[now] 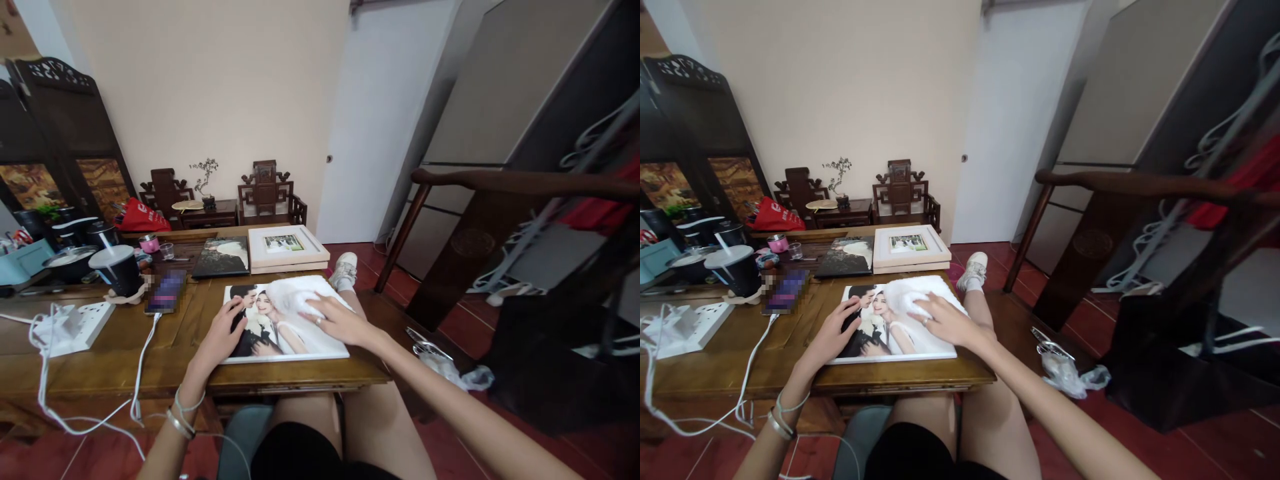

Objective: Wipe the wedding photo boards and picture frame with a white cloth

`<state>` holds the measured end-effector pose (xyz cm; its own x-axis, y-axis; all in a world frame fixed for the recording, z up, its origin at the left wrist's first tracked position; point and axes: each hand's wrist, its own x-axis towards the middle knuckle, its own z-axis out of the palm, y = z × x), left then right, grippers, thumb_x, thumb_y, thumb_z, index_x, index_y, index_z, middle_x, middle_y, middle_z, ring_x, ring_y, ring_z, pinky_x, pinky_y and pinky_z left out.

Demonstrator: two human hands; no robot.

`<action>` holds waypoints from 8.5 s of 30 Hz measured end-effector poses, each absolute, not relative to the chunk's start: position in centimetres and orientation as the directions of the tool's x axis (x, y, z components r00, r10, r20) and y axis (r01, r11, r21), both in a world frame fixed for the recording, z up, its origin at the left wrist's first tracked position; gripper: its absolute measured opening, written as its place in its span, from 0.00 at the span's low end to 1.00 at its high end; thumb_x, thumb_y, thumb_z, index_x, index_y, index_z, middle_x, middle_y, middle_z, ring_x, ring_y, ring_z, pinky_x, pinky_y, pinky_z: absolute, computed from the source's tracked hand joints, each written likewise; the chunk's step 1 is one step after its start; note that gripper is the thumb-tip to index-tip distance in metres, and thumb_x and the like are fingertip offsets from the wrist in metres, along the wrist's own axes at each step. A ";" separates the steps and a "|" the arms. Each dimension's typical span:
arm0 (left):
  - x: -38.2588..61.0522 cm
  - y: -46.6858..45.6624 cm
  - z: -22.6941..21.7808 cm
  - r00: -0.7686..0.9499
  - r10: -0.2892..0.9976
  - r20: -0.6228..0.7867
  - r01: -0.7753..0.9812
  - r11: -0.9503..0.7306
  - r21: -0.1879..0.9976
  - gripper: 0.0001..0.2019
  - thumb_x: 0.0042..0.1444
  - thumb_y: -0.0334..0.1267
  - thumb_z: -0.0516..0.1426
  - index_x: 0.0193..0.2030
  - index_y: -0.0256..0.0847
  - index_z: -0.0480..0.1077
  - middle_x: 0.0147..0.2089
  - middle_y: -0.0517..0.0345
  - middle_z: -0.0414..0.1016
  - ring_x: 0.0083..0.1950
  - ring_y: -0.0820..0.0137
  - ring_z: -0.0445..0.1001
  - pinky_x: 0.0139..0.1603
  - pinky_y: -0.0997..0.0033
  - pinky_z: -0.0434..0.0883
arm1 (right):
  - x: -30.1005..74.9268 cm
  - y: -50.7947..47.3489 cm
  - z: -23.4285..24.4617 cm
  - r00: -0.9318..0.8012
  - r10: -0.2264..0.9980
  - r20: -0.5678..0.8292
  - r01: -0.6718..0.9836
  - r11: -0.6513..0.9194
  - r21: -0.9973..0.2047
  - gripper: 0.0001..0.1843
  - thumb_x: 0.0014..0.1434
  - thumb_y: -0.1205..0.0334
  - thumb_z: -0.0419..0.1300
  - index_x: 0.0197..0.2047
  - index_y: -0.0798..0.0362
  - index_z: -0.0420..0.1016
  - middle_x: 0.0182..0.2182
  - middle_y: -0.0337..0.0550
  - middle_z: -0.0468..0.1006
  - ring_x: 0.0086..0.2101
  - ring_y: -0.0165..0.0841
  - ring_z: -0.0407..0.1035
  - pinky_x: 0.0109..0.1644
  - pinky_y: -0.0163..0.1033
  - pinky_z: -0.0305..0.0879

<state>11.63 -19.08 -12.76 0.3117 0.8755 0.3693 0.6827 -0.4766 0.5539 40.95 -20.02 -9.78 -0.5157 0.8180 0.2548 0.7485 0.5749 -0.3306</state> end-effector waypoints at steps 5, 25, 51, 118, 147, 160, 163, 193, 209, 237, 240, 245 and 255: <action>11.6 -19.1 -12.9 0.313 0.875 0.369 0.696 -0.476 0.538 0.19 0.62 0.40 0.50 0.58 0.40 0.65 0.65 0.47 0.63 0.66 0.64 0.61 0.68 0.59 0.57 | 39.7 -16.6 -9.7 -0.476 0.820 0.318 0.782 0.560 -0.273 0.15 0.64 0.62 0.49 0.49 0.54 0.72 0.47 0.52 0.75 0.52 0.46 0.65 0.56 0.51 0.61; 11.5 -18.9 -12.2 0.332 0.884 0.331 0.710 -0.465 0.530 0.18 0.62 0.40 0.50 0.56 0.41 0.68 0.64 0.49 0.64 0.65 0.63 0.62 0.66 0.58 0.57 | 41.2 -20.0 -8.9 -0.507 0.818 0.271 0.744 0.574 -0.341 0.15 0.65 0.56 0.47 0.40 0.52 0.73 0.40 0.48 0.76 0.43 0.42 0.69 0.50 0.47 0.65; 11.5 -18.9 -13.1 0.293 0.918 0.267 0.723 -0.396 0.566 0.21 0.65 0.41 0.43 0.62 0.40 0.62 0.69 0.49 0.57 0.70 0.65 0.54 0.69 0.54 0.53 | 38.7 -16.3 -8.2 -0.531 0.790 0.307 0.773 0.600 -0.208 0.14 0.64 0.64 0.49 0.47 0.57 0.74 0.43 0.55 0.75 0.44 0.44 0.69 0.50 0.48 0.63; 12.0 -19.1 -13.2 0.275 0.929 0.246 0.749 -0.368 0.552 0.20 0.65 0.36 0.42 0.61 0.39 0.61 0.69 0.46 0.55 0.70 0.65 0.52 0.68 0.51 0.54 | 38.3 -24.6 -8.9 -0.652 0.704 0.282 0.673 0.709 -0.212 0.19 0.54 0.75 0.50 0.45 0.55 0.75 0.55 0.53 0.71 0.62 0.45 0.54 0.65 0.59 0.45; 12.3 -19.9 -12.3 0.298 0.943 0.151 0.784 -0.332 0.526 0.25 0.67 0.43 0.38 0.69 0.41 0.47 0.73 0.47 0.43 0.73 0.62 0.43 0.67 0.42 0.48 | 36.4 -24.7 -9.4 -0.664 0.704 0.253 0.667 0.710 -0.225 0.17 0.54 0.74 0.52 0.45 0.57 0.75 0.53 0.57 0.73 0.63 0.44 0.51 0.66 0.59 0.41; 12.2 -19.6 -12.3 0.316 0.932 0.180 0.798 -0.363 0.481 0.24 0.66 0.40 0.39 0.67 0.38 0.54 0.71 0.46 0.50 0.72 0.63 0.48 0.68 0.48 0.51 | 35.3 -22.4 -8.5 -0.669 0.702 0.244 0.672 0.712 -0.204 0.17 0.58 0.71 0.52 0.48 0.58 0.75 0.56 0.60 0.70 0.61 0.45 0.56 0.64 0.58 0.47; 12.1 -19.6 -12.4 0.319 0.929 0.186 0.789 -0.369 0.491 0.24 0.66 0.40 0.39 0.67 0.39 0.54 0.71 0.45 0.50 0.72 0.63 0.48 0.68 0.47 0.51 | 34.3 -18.5 -8.2 -0.644 0.716 0.270 0.702 0.693 -0.164 0.17 0.60 0.71 0.51 0.50 0.57 0.74 0.53 0.58 0.72 0.56 0.45 0.63 0.60 0.55 0.54; 12.0 -19.4 -12.6 0.326 0.927 0.186 0.769 -0.374 0.519 0.24 0.66 0.38 0.39 0.67 0.38 0.54 0.71 0.45 0.49 0.72 0.63 0.47 0.68 0.47 0.49 | 33.2 -21.9 -8.4 -0.620 0.753 0.218 0.740 0.654 -0.154 0.22 0.57 0.72 0.52 0.54 0.58 0.72 0.56 0.60 0.70 0.62 0.47 0.54 0.64 0.61 0.46; 11.8 -19.0 -13.0 0.339 0.919 0.203 0.768 -0.395 0.505 0.23 0.67 0.39 0.39 0.67 0.42 0.54 0.71 0.46 0.51 0.72 0.63 0.49 0.67 0.46 0.52 | 34.3 -27.6 -8.3 -0.673 0.719 0.174 0.664 0.690 -0.287 0.22 0.53 0.71 0.54 0.51 0.53 0.74 0.60 0.52 0.67 0.64 0.44 0.50 0.67 0.59 0.40; 11.8 -18.7 -13.5 0.316 0.925 0.212 0.753 -0.381 0.537 0.24 0.65 0.37 0.41 0.66 0.38 0.55 0.71 0.46 0.51 0.72 0.64 0.48 0.69 0.50 0.49 | 32.0 -20.3 -8.2 -0.589 0.783 0.201 0.773 0.618 -0.142 0.22 0.58 0.72 0.53 0.56 0.60 0.71 0.56 0.62 0.69 0.61 0.49 0.54 0.62 0.63 0.48; 11.7 -18.7 -13.5 0.310 0.926 0.216 0.746 -0.378 0.548 0.24 0.65 0.37 0.40 0.66 0.40 0.55 0.71 0.46 0.51 0.72 0.63 0.49 0.68 0.47 0.50 | 31.9 -22.8 -8.6 -0.610 0.767 0.199 0.753 0.640 -0.157 0.22 0.56 0.71 0.54 0.54 0.57 0.72 0.59 0.58 0.66 0.63 0.52 0.50 0.64 0.65 0.42; 11.9 -19.1 -12.8 0.325 0.927 0.188 0.743 -0.374 0.555 0.24 0.66 0.41 0.39 0.67 0.43 0.55 0.71 0.48 0.50 0.72 0.62 0.47 0.68 0.47 0.49 | 33.0 -27.6 -9.1 -0.699 0.689 0.192 0.652 0.724 -0.226 0.19 0.53 0.71 0.55 0.48 0.54 0.76 0.61 0.52 0.64 0.65 0.49 0.46 0.67 0.63 0.36; 11.8 -18.7 -13.3 0.297 0.909 0.292 0.682 -0.416 0.601 0.23 0.64 0.38 0.43 0.65 0.40 0.58 0.70 0.48 0.53 0.71 0.63 0.51 0.69 0.51 0.49 | 33.8 -20.0 -8.3 -0.508 0.831 0.226 0.818 0.548 -0.176 0.21 0.58 0.71 0.51 0.54 0.59 0.72 0.53 0.62 0.72 0.60 0.49 0.56 0.62 0.61 0.48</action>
